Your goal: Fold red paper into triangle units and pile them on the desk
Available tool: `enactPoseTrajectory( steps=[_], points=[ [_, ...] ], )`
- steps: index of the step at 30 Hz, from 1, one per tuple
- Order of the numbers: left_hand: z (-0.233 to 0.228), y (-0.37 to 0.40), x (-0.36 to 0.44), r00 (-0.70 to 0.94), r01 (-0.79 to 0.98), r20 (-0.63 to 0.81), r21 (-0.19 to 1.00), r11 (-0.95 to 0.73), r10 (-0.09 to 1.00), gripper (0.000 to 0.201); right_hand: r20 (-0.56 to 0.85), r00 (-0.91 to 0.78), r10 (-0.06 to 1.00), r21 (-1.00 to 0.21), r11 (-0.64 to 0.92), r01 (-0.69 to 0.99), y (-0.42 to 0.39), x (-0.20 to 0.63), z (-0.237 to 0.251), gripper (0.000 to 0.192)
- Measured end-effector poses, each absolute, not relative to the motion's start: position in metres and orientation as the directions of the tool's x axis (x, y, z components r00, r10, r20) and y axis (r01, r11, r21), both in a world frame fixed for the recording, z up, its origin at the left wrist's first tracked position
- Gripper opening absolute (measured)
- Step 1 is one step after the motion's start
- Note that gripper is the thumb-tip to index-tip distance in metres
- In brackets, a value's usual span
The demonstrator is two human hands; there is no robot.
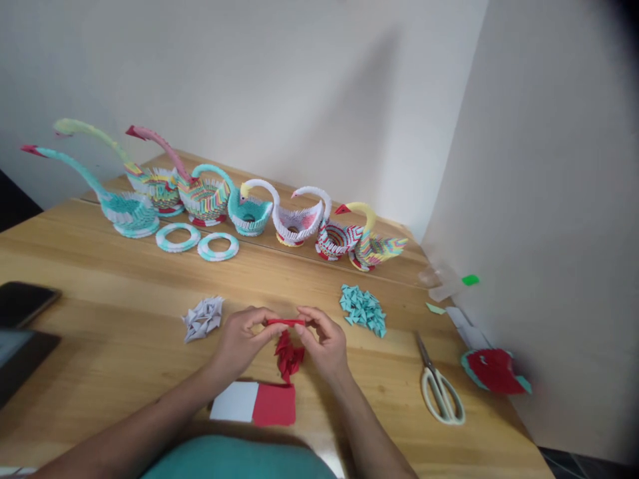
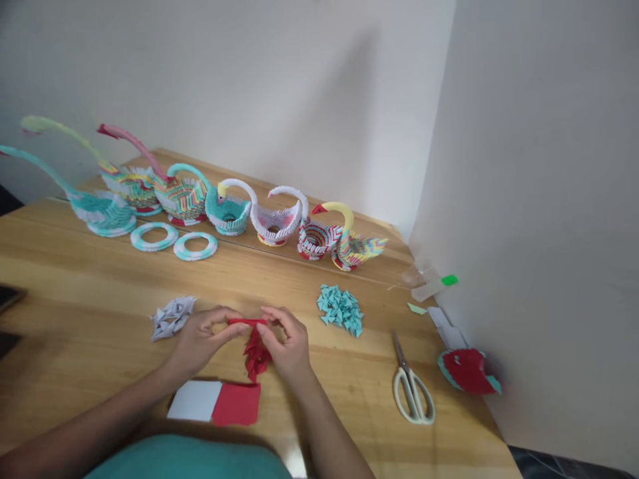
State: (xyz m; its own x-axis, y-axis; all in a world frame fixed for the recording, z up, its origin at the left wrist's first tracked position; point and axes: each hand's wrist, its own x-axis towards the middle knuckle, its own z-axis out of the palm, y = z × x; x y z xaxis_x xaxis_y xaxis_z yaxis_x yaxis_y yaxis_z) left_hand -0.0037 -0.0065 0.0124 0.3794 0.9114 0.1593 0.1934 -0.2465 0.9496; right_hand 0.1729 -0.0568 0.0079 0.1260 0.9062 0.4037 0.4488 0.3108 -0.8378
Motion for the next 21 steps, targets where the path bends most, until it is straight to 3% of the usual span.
enactPoseTrajectory(
  steps=[21],
  points=[
    [0.0105,-0.0061,-0.0024,0.417,0.178,0.069,0.972,-0.156,0.906,0.020,0.443,0.113,0.889,-0.808,0.341,0.481,-0.0552,0.1729,0.0076,0.015]
  ],
)
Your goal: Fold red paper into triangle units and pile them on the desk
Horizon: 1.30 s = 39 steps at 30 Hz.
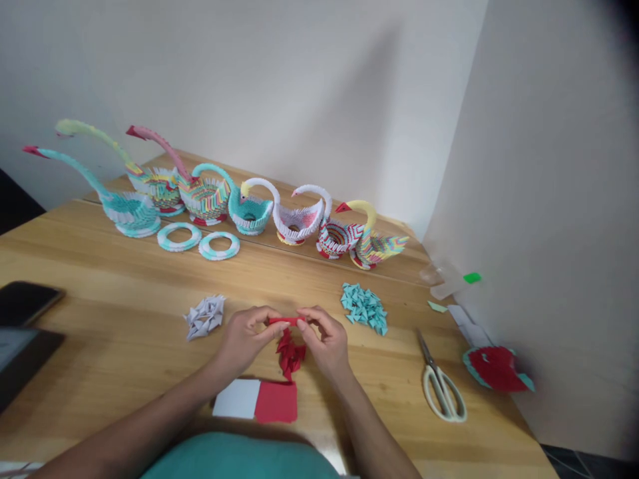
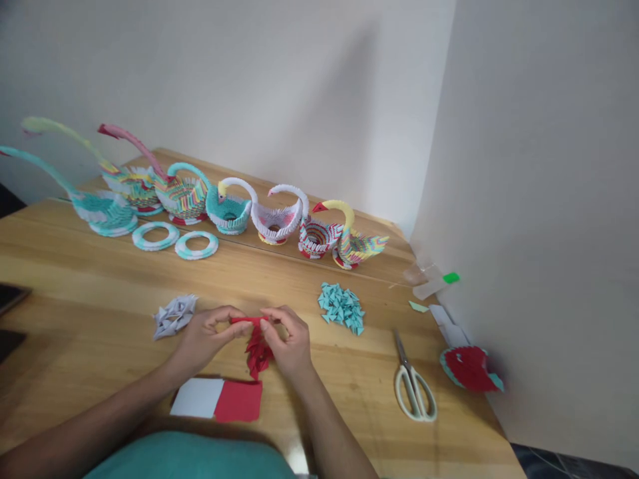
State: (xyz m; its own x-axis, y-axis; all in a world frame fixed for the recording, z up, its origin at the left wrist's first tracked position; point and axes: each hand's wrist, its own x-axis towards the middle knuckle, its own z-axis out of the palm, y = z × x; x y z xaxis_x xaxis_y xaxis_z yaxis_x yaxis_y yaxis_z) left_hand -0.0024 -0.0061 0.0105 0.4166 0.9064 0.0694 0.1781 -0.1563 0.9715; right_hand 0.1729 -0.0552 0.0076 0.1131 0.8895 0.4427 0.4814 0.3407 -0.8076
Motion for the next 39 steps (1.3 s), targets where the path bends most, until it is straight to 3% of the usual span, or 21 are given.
enactPoseTrajectory(
  steps=[14,22,26,39],
  points=[
    [0.0114,-0.0064,0.0019,0.472,0.013,-0.007,1.000,0.002,0.882,0.025,0.453,0.087,0.887,-0.796,0.358,0.488,-0.0548,0.1709,0.0065,0.016],
    [0.0070,-0.0047,0.0027,0.468,0.030,-0.028,0.999,0.015,0.883,0.025,0.274,0.104,0.956,-0.893,0.213,0.396,-0.0541,0.1717,0.0088,0.028],
    [0.0071,-0.0048,0.0023,0.465,0.061,-0.031,0.998,0.003,0.885,0.026,0.177,0.112,0.978,-0.933,0.130,0.336,-0.0532,0.1702,0.0048,0.020],
    [0.0074,-0.0059,0.0042,0.452,0.063,-0.062,0.997,0.038,0.890,0.028,0.166,0.142,0.976,-0.930,0.108,0.351,-0.0555,0.1672,0.0052,0.028]
  ],
)
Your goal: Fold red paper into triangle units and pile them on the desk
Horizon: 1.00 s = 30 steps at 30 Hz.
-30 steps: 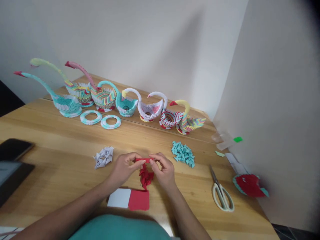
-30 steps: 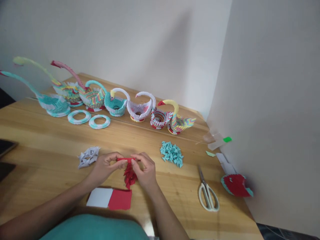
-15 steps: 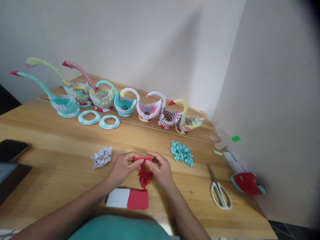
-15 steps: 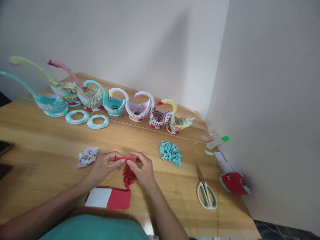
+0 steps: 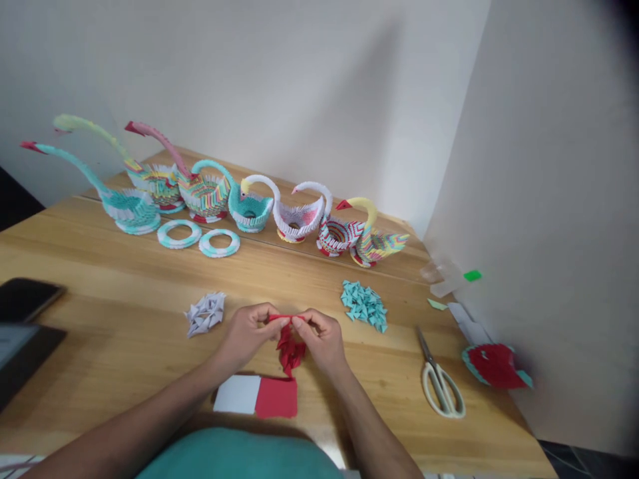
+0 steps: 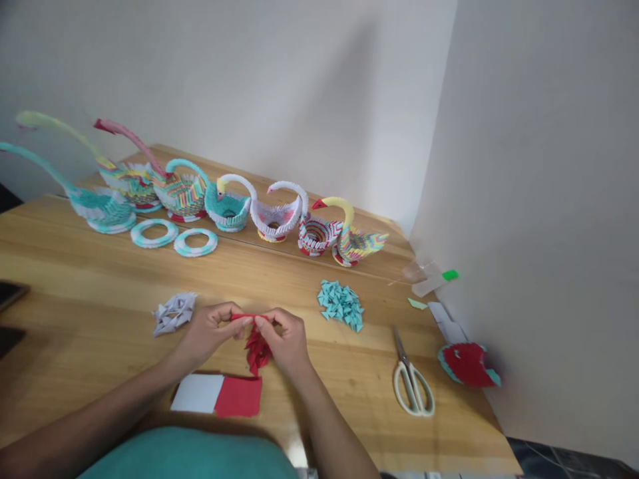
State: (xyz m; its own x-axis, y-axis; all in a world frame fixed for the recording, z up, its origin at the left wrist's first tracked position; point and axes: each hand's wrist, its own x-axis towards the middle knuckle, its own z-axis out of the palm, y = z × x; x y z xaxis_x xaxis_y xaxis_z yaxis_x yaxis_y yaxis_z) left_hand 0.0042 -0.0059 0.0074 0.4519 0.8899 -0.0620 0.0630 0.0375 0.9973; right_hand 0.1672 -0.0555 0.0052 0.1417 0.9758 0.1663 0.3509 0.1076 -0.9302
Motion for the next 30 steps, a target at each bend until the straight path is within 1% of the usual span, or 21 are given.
enactPoseTrajectory(
  steps=[8,11,14,17,21,25,30],
  points=[
    [0.0098,-0.0065,0.0037,0.436,0.058,-0.080,0.996,0.060,0.896,0.029,0.188,0.135,0.973,-0.922,0.127,0.367,-0.0562,0.1675,0.0040,0.031],
    [0.0118,-0.0071,0.0047,0.425,0.022,-0.085,0.996,0.083,0.901,0.030,0.211,0.130,0.969,-0.913,0.148,0.380,-0.0565,0.1675,0.0041,0.032],
    [0.0142,-0.0076,0.0058,0.461,-0.018,-0.085,0.994,0.105,0.883,0.028,0.229,0.145,0.963,-0.910,0.159,0.383,-0.0570,0.1678,0.0043,0.032],
    [0.0156,-0.0079,0.0061,0.499,-0.017,-0.104,0.991,0.130,0.860,0.027,0.253,0.149,0.956,-0.903,0.178,0.392,-0.0577,0.1683,0.0045,0.029],
    [0.0158,-0.0085,0.0054,0.486,-0.004,-0.096,0.994,0.112,0.869,0.029,0.284,0.138,0.949,-0.894,0.210,0.397,-0.0584,0.1686,0.0045,0.028],
    [0.0168,-0.0091,0.0047,0.454,0.006,-0.060,0.998,0.064,0.889,0.031,0.261,0.147,0.954,-0.911,0.193,0.364,-0.0588,0.1682,0.0041,0.029],
    [0.0173,-0.0096,0.0047,0.432,-0.002,-0.062,0.998,0.070,0.899,0.033,0.242,0.144,0.960,-0.925,0.183,0.332,-0.0589,0.1668,0.0051,0.029]
  ],
)
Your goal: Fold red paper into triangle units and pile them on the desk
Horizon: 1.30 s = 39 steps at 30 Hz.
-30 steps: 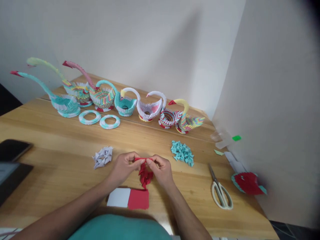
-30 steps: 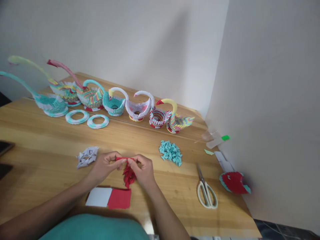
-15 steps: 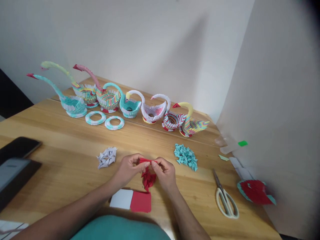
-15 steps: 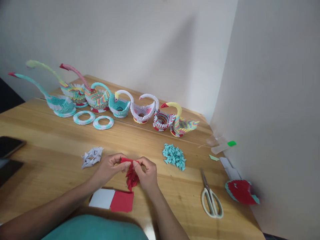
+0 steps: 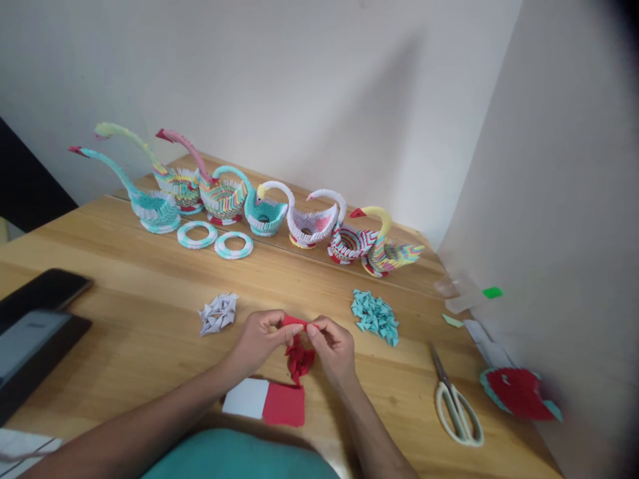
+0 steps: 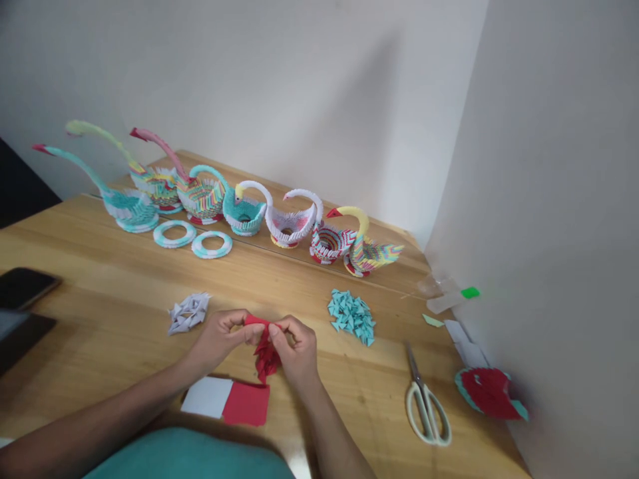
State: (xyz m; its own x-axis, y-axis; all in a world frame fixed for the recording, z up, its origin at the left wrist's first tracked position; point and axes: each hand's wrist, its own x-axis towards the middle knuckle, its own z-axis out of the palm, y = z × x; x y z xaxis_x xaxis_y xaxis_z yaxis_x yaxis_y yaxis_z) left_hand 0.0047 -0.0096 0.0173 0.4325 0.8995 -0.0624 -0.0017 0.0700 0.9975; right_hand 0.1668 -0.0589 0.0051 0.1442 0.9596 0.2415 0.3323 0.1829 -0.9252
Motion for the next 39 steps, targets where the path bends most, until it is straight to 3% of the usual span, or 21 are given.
enactPoseTrajectory(
  steps=[12,23,30,39],
  points=[
    [0.017,-0.010,0.005,0.408,0.010,-0.034,0.999,0.032,0.912,0.032,0.248,0.126,0.961,-0.919,0.192,0.343,-0.059,0.165,0.007,0.031],
    [0.011,-0.008,0.003,0.420,0.013,0.012,1.000,-0.019,0.908,0.028,0.016,0.089,0.996,-0.993,0.005,0.119,-0.055,0.164,0.005,0.035],
    [0.004,-0.006,0.003,0.456,-0.004,-0.001,1.000,0.003,0.890,0.028,0.105,0.138,0.985,-0.968,0.069,0.242,-0.056,0.162,0.009,0.036],
    [0.004,-0.002,0.002,0.428,-0.023,-0.055,0.997,0.071,0.902,0.024,0.272,0.113,0.956,-0.847,0.182,0.499,-0.056,0.164,0.013,0.026]
  ],
)
